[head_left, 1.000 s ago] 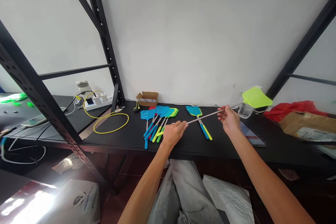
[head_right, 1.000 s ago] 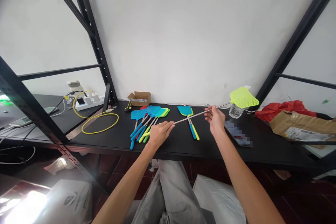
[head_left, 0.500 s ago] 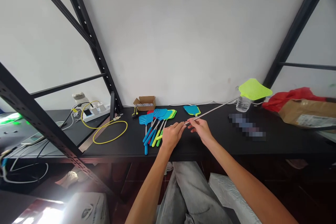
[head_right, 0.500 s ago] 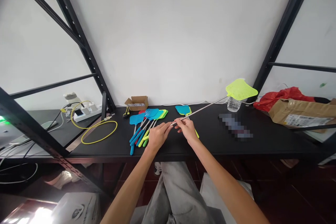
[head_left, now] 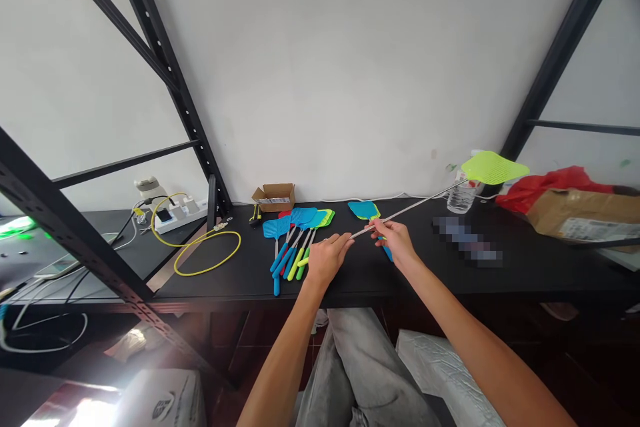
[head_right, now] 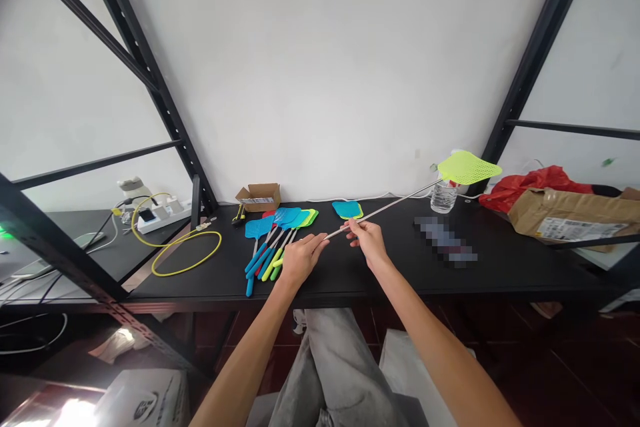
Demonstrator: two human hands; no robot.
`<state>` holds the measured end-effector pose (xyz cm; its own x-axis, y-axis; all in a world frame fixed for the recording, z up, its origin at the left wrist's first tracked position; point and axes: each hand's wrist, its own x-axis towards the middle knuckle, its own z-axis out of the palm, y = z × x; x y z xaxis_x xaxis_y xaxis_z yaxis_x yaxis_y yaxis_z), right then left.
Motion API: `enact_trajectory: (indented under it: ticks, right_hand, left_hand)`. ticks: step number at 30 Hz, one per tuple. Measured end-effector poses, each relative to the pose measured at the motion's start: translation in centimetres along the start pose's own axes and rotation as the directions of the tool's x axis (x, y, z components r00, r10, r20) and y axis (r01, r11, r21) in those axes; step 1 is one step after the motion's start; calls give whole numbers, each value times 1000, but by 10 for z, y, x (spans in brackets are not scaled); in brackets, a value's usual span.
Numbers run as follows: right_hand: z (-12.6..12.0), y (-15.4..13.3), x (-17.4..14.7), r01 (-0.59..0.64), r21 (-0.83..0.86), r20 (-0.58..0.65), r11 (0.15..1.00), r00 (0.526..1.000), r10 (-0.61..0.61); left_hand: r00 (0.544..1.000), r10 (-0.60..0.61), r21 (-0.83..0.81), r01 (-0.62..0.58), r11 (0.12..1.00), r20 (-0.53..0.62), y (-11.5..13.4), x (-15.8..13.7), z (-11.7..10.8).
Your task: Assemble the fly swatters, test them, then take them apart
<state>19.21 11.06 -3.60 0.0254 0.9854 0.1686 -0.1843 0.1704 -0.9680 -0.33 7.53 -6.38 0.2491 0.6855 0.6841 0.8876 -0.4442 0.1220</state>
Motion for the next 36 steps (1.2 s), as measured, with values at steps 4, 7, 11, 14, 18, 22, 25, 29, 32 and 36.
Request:
enact_trajectory:
  ticks: [4, 7, 11, 14, 18, 22, 25, 29, 32, 36]
  right_hand:
    - [-12, -6, 4, 8, 52, -49, 999, 999, -5]
    - [-21, -11, 8, 23, 75, -88, 997, 996, -17]
    - [-39, -20, 15, 45, 78, -130, 996, 991, -35]
    - [-52, -27, 19, 52, 84, -161, 995, 986, -38]
    - [-60, -31, 22, 53, 103, -190, 993, 981, -33]
    - [-62, -31, 23, 55, 119, -190, 991, 981, -32]
    - [-69, -32, 27, 71, 152, -239, 986, 971, -34]
    - [-87, -38, 30, 123, 178, -296, 976, 953, -66]
    - [-93, -43, 30, 158, 185, -300, 970, 949, -97]
    - [-88, -41, 30, 171, 206, -302, 964, 948, -104]
  left_hand:
    - [1000, -13, 5, 13, 1000, 27, 1, 0, -1]
    - [999, -20, 5, 19, 1000, 36, 1, 0, -1]
    - [999, -16, 0, 16, 1000, 41, 2, 1, -2]
    - [999, -12, 9, 12, 1000, 43, 3, 1, -4]
    - [999, -5, 18, 4, 1000, 43, 4, 1, -4]
    - [999, -5, 9, 5, 1000, 47, 3, 0, -3]
    - [999, -13, 8, 13, 1000, 33, 1, -1, -2]
    - [998, -47, 2, 47, 999, 36, 1, 0, -1]
    - [996, -54, -10, 55, 998, 70, 3, 1, -1]
    - [994, -62, -31, 65, 997, 92, 3, 1, -1]
